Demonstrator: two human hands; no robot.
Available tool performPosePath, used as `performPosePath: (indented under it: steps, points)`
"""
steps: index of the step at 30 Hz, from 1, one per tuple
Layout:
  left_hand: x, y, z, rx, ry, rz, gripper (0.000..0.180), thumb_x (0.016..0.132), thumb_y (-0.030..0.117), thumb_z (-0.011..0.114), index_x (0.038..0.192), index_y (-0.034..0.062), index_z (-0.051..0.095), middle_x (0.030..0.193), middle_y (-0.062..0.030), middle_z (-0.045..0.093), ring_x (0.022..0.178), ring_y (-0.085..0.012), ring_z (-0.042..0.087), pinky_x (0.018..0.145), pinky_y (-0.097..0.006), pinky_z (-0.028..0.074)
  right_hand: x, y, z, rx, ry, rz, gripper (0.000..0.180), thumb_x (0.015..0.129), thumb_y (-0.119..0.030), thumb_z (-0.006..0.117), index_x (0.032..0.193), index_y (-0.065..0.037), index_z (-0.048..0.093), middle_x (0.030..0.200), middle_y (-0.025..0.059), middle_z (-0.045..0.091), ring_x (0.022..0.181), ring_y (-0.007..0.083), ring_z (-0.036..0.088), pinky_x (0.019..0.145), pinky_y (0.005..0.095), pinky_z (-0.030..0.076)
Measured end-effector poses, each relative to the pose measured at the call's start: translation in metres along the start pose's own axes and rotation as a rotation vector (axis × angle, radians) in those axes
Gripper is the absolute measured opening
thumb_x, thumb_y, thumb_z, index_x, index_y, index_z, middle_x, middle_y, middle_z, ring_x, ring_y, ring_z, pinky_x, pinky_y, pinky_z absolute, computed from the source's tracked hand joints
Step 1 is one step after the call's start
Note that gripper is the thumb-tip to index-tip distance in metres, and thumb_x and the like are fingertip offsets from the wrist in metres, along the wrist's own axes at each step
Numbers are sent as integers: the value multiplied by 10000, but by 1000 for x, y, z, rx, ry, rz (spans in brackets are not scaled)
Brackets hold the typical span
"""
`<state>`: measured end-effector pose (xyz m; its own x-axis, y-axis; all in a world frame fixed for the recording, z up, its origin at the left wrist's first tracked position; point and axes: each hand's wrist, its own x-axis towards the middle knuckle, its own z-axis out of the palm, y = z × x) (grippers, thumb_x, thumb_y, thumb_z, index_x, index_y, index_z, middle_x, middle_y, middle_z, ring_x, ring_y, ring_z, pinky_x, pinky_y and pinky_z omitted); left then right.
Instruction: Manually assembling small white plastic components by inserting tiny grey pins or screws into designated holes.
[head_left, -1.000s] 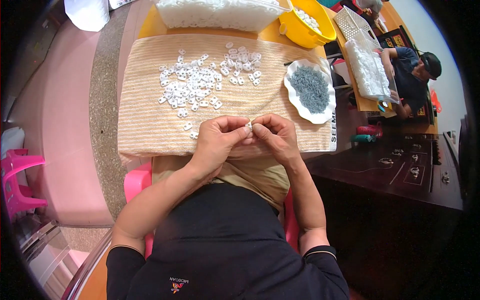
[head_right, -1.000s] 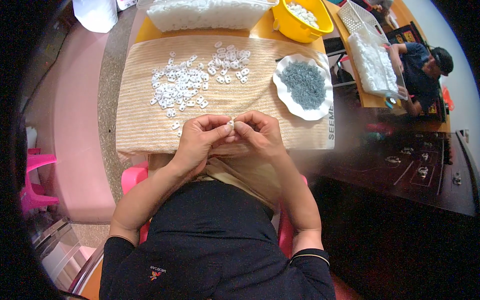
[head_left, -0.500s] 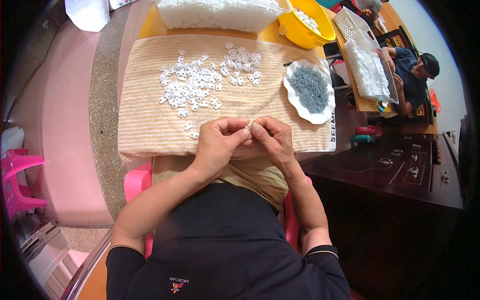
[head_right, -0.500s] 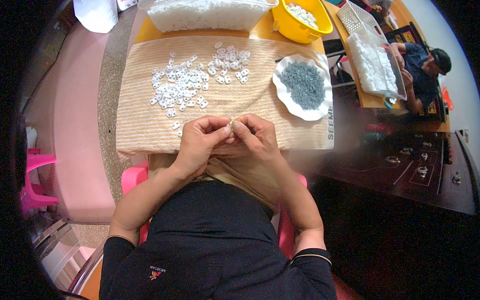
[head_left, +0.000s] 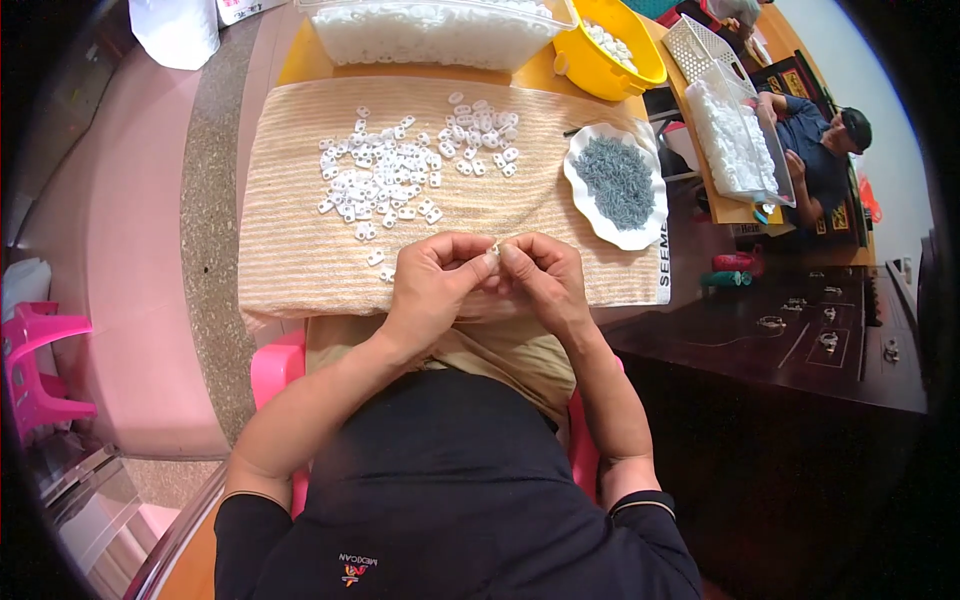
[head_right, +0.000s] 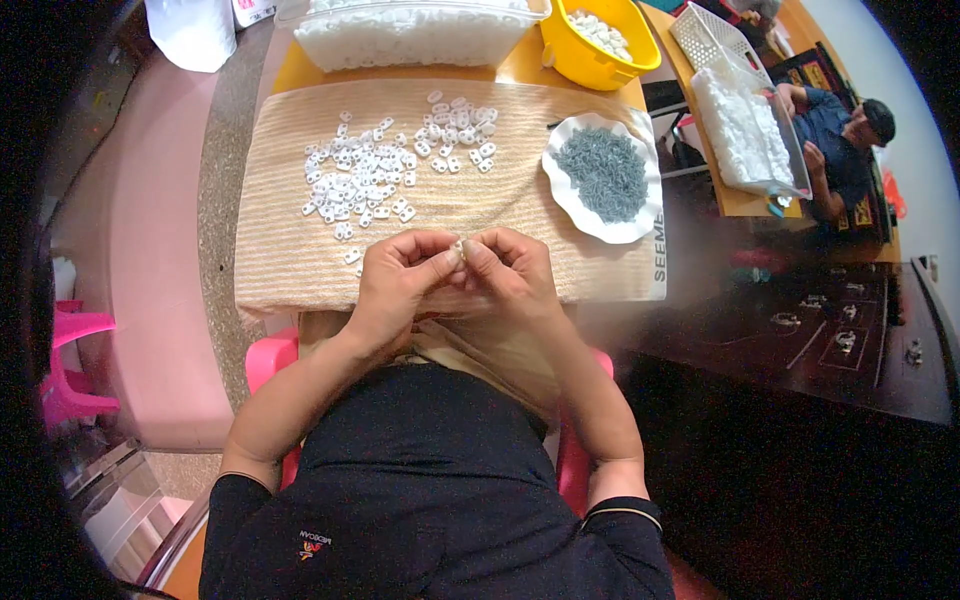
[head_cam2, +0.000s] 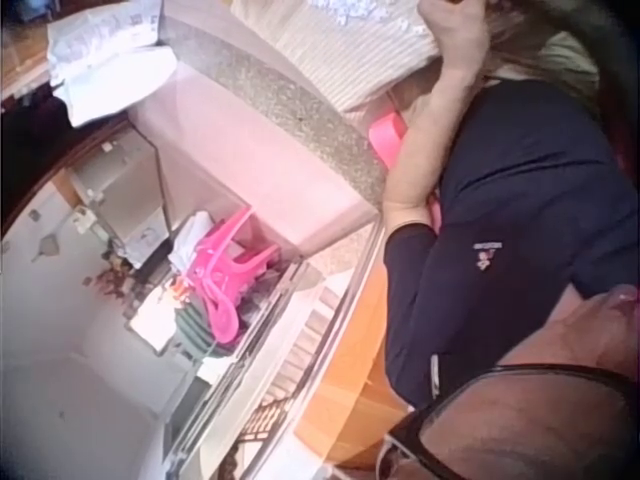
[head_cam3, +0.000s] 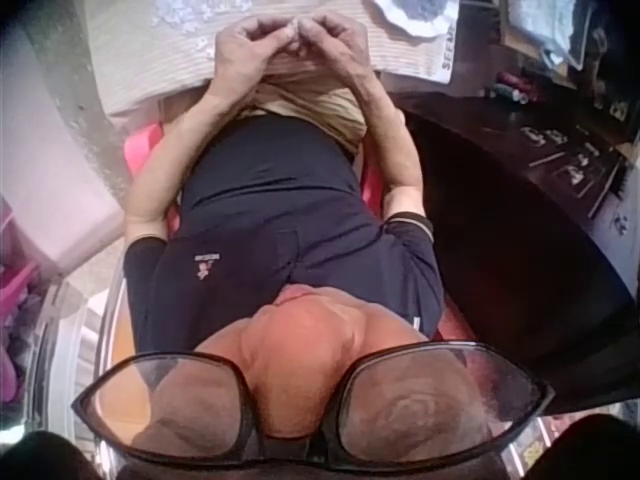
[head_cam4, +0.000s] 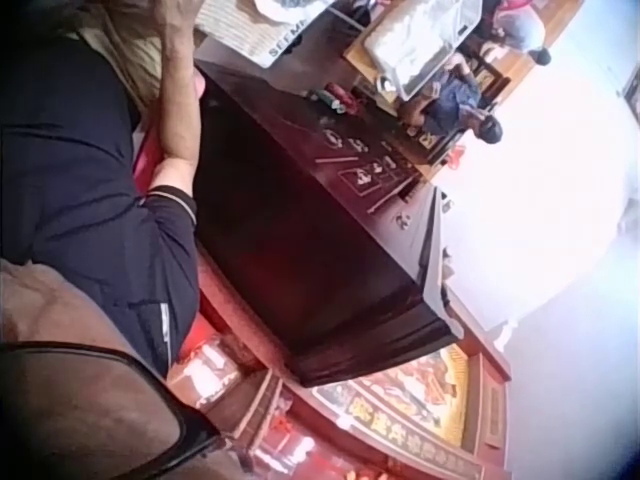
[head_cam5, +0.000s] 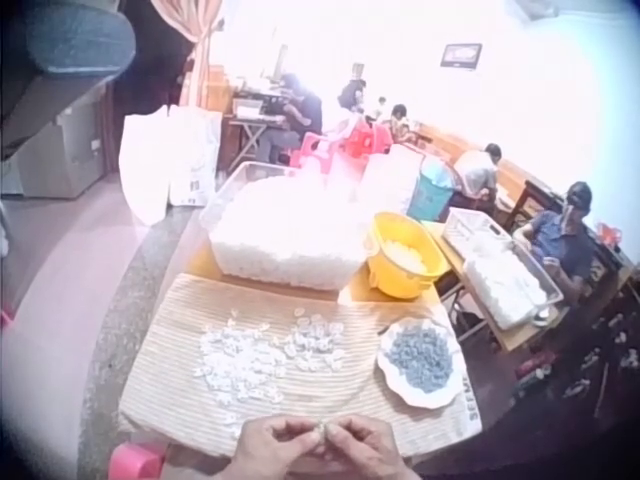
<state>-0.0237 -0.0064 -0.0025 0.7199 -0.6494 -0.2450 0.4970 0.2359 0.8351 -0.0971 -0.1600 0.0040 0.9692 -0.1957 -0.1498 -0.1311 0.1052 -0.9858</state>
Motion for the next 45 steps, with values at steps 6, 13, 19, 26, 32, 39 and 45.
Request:
performPosePath:
  steps: [6, 13, 19, 26, 32, 39, 45]
  points:
    - [3, -3, -4, -69, -22, -25, 161, 879, 28, 638, 1019, -51, 631, 858, -74, 670, 760, -114, 637, 724, -241, 547, 2, 3, -2, 35, 15, -12, 208, 954, -147, 580, 989, 50, 635, 814, 69, 668, 691, 93, 605, 631, 218, 498]
    - [2, -1, -2, -136, 11, -70, 154, 881, 6, 624, 1013, -73, 623, 849, -87, 667, 733, -114, 634, 699, -236, 542, 2, 5, -4, 77, 3, -16, 183, 943, -105, 588, 1025, 54, 626, 859, 78, 668, 706, 104, 612, 645, 229, 514]
    - [2, 0, -3, -187, 3, -89, 154, 884, 7, 620, 1016, -72, 611, 863, -97, 665, 738, -129, 643, 701, -241, 548, 2, 5, -5, 67, -2, -11, 176, 936, -83, 591, 1046, 50, 624, 857, 65, 660, 702, 96, 604, 651, 219, 509]
    - [1, 5, -2, -199, -7, -98, 145, 884, 9, 621, 1005, -70, 610, 860, -102, 659, 737, -142, 647, 701, -242, 549, 3, 7, -8, 32, -12, -12, 166, 936, -58, 584, 1056, 51, 621, 882, 71, 664, 706, 92, 607, 651, 213, 515]
    - [1, 5, -3, -201, 40, -117, 153, 878, 14, 633, 1010, -61, 614, 860, -93, 658, 738, -139, 646, 713, -247, 556, 2, -2, -8, 27, 26, 9, 192, 935, -91, 594, 1057, 54, 622, 806, 51, 640, 687, 99, 593, 654, 227, 510]
    - [2, 4, -7, -201, 37, -140, 175, 882, 44, 643, 1038, -29, 607, 887, -90, 661, 767, -143, 655, 734, -255, 567, 18, -28, -22, -229, 131, -55, 163, 917, -49, 602, 1036, 60, 630, 811, 61, 638, 687, 120, 615, 670, 273, 561]
    - [3, 4, -8, -192, 42, -136, 177, 879, 39, 644, 1036, -33, 604, 877, -97, 658, 768, -150, 653, 736, -265, 566, 60, -50, -30, -955, 197, -476, 137, 864, -42, 632, 988, 13, 653, 812, 111, 666, 702, 177, 646, 634, 305, 504]
